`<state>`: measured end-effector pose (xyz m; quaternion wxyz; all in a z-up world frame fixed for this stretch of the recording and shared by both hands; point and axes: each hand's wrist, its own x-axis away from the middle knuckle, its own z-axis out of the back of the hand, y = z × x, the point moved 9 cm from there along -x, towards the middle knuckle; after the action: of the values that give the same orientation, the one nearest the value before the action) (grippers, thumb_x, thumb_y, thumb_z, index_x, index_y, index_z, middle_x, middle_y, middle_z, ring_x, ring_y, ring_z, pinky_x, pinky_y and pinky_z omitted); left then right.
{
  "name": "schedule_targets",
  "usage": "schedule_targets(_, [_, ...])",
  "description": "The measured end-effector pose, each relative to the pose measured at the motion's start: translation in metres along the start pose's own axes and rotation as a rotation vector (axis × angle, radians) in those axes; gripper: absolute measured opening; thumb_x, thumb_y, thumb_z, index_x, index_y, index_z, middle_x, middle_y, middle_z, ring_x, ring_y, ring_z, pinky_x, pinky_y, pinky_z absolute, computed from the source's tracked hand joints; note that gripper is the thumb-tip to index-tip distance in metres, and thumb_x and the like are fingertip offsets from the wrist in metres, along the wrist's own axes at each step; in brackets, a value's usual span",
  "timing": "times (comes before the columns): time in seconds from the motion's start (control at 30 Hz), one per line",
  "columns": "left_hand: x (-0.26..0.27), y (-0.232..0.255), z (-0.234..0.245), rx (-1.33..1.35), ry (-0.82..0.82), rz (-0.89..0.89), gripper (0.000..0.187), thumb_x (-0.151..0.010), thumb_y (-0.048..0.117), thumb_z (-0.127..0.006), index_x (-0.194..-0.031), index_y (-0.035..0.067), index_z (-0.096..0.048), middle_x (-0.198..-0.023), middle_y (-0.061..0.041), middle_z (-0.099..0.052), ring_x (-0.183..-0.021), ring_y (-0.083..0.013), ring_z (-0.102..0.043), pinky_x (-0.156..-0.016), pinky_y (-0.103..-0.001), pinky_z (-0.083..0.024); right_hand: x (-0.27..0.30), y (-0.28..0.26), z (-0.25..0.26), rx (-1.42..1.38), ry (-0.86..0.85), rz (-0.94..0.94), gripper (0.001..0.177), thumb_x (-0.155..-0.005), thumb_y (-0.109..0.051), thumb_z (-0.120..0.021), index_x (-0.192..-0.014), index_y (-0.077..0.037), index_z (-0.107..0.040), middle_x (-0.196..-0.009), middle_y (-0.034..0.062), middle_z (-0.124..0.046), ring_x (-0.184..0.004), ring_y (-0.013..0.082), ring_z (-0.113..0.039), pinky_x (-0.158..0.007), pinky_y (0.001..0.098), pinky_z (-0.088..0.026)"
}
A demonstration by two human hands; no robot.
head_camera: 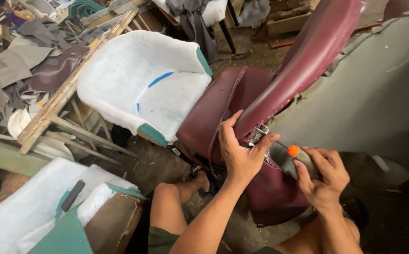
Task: Removing staples and old vinyl upholstery from a chair frame using a screwdriver as a pry tool.
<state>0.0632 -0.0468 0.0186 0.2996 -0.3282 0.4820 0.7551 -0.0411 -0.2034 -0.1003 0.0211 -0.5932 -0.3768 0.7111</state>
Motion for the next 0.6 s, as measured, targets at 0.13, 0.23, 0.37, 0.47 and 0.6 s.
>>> schedule_targets(0.13, [0.000,-0.002,-0.003,0.026,-0.029,0.041,0.074,-0.078,0.058,-0.069,-0.124,0.002,-0.053,-0.111,-0.009,-0.060,-0.103,-0.0249,-0.061,-0.094,-0.039,-0.050,0.004,0.002,0.001,0.053,0.046,0.062,0.024,-0.090,-0.010,-0.076,-0.108,0.005,-0.070,-0.094,0.0200,-0.063,-0.077,0.0264,-0.059,-0.070,0.0344,-0.051])
schedule_targets(0.23, [0.000,-0.002,-0.003,0.016,-0.005,0.035,0.072,-0.080,0.058,-0.068,-0.122,0.002,-0.054,-0.108,-0.009,-0.060,-0.099,-0.0251,-0.061,-0.091,-0.038,-0.049,-0.001,0.004,0.001,0.077,0.085,0.090,0.026,-0.090,-0.015,-0.076,-0.108,0.002,-0.072,-0.088,0.0179,-0.057,-0.070,0.0235,-0.054,-0.065,0.0329,-0.048])
schedule_targets(0.37, [0.005,-0.020,-0.005,0.070,0.078,-0.021,0.074,-0.073,0.053,-0.083,-0.116,-0.001,-0.060,-0.098,-0.017,-0.058,-0.092,-0.0379,-0.064,-0.089,-0.044,-0.050,-0.021,0.004,-0.007,-0.164,-0.028,-0.100,0.022,-0.086,-0.023,-0.075,-0.100,-0.007,-0.079,-0.071,0.0122,-0.062,-0.053,0.0269,-0.056,-0.049,0.0351,-0.044])
schedule_targets(0.47, [0.004,-0.020,-0.005,0.087,0.067,-0.018,0.071,-0.073,0.051,-0.084,-0.116,-0.001,-0.061,-0.095,-0.017,-0.058,-0.091,-0.0379,-0.065,-0.089,-0.042,-0.050,0.014,0.057,-0.049,-0.454,-0.236,-0.480,0.014,-0.085,-0.016,-0.071,-0.091,-0.006,-0.079,-0.074,0.0147,-0.075,-0.072,0.0109,-0.054,-0.059,0.0362,-0.049])
schedule_targets(0.6, [0.005,-0.020,-0.006,0.087,0.068,-0.028,0.072,-0.071,0.050,-0.086,-0.115,-0.002,-0.060,-0.094,-0.018,-0.058,-0.090,-0.0388,-0.065,-0.088,-0.043,-0.051,0.044,0.064,-0.100,-1.161,-0.430,-0.968,0.041,-0.098,-0.025,-0.057,-0.067,0.001,-0.059,-0.034,0.0087,-0.041,-0.019,0.0048,-0.031,-0.018,0.0218,-0.024])
